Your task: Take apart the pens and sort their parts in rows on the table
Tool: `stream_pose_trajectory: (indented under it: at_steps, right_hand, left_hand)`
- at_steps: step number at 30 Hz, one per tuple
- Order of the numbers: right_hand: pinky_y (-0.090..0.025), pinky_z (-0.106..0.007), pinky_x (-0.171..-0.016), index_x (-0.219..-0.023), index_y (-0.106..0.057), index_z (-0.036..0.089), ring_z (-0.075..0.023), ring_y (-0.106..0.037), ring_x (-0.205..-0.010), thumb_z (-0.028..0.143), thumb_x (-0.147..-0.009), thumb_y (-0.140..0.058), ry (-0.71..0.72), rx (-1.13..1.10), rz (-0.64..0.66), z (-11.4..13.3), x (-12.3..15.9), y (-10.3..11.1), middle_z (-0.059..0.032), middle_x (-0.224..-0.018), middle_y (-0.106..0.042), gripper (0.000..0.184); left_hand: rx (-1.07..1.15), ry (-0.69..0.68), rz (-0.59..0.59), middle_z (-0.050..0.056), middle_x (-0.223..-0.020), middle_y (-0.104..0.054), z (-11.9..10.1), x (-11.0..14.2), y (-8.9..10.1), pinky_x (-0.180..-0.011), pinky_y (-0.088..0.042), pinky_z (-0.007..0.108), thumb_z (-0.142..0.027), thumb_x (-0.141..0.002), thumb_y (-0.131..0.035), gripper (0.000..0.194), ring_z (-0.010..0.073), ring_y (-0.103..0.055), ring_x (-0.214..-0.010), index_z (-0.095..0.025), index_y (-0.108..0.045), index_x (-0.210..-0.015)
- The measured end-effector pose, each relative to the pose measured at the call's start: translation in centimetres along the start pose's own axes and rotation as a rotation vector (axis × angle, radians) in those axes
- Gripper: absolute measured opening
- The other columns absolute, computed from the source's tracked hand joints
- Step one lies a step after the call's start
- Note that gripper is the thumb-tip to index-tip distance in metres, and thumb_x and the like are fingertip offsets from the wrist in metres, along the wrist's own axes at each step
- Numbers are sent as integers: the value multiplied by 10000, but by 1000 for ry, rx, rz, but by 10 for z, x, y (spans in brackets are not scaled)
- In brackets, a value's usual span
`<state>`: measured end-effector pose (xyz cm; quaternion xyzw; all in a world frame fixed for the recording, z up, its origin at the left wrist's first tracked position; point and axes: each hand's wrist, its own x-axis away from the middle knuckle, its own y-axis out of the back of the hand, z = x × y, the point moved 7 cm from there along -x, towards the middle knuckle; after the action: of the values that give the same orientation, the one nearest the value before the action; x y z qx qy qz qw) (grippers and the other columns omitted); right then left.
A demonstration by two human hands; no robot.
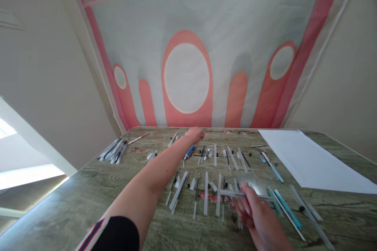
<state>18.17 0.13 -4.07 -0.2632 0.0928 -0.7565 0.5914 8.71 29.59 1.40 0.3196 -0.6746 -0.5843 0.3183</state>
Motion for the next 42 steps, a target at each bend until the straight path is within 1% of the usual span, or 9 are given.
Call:
stream_pose_trajectory:
  at_steps: [7, 13, 19, 21, 24, 29, 33, 39, 42]
  right_hand:
    - [-144, -240, -391, -439, -318, 211, -67, -203, -354, 551, -828, -447, -18, 10, 15, -5, -7, 3, 82, -386, -246, 533]
    - [-153, -236, -388, -428, -307, 212, -62, -190, -346, 541, -832, -446, -25, 1, 29, -10, -10, 3, 87, -379, -225, 540]
    - [-223, -233, -419, -469, -324, 207, -70, -198, -386, 501, -850, -453, 57, -49, -29, 7, -5, 7, 86, -409, -244, 498]
    - [-237, -235, -423, -473, -311, 210, -74, -203, -393, 497, -842, -466, 81, -78, -73, 13, -4, 9, 87, -417, -238, 492]
    - [-242, -239, -424, -474, -301, 212, -81, -214, -398, 506, -829, -478, 85, -67, -118, 15, -3, 10, 83, -416, -248, 493]
    - [-241, -249, -431, -489, -297, 214, -89, -226, -408, 529, -837, -452, 77, -5, -115, 8, -3, 11, 77, -427, -270, 494]
    - [-230, -257, -436, -496, -291, 219, -94, -218, -414, 538, -842, -433, 80, 21, -115, 6, -3, 12, 77, -437, -260, 491]
    - [-203, -266, -450, -520, -272, 231, -108, -258, -437, 550, -825, -458, 99, 150, -159, 8, -2, 14, 70, -459, -266, 479]
    - [-193, -268, -456, -527, -274, 232, -112, -255, -442, 561, -825, -449, 113, 203, -165, 8, -2, 15, 69, -462, -264, 477]
  left_hand:
    - [-97, -18, 51, 83, -1112, -559, 1, -6, -13, -816, -483, 380, -312, -868, -511, 286, 183, -564, -958, -156, -547, -1105]
    - [-1, -41, -31, 86, -1111, -570, -6, 12, 6, -856, -458, 396, -303, -859, -525, 264, 190, -555, -988, -153, -571, -1071]
    - [231, -142, -139, 39, -941, -662, -56, 90, 28, -780, -453, 234, -356, -894, -419, 298, 136, -600, -867, -172, -636, -984]
    - [338, -197, -95, -9, -828, -675, -80, 129, 22, -669, -457, 180, -422, -878, -426, 322, 99, -609, -737, -198, -644, -954]
    - [767, -198, 47, -3, -731, -675, -108, 176, 4, -577, -448, 169, -390, -795, -561, 264, 102, -608, -639, -171, -663, -901]
    - [1014, -26, 1, 18, -636, -656, -122, 200, -9, -540, -453, 194, -319, -743, -616, 190, 119, -601, -557, -135, -658, -762]
    - [891, -70, -69, 5, -653, -648, -124, 201, -1, -537, -435, 185, -311, -789, -575, 168, 111, -601, -565, -154, -633, -796]
    - [278, -308, -231, 32, -740, -644, -136, 215, 15, -657, -410, 233, -260, -854, -471, 148, 151, -591, -694, -187, -590, -805]
    - [180, -316, -246, 39, -715, -629, -137, 218, 16, -643, -389, 238, -256, -857, -458, 162, 156, -579, -674, -184, -573, -769]
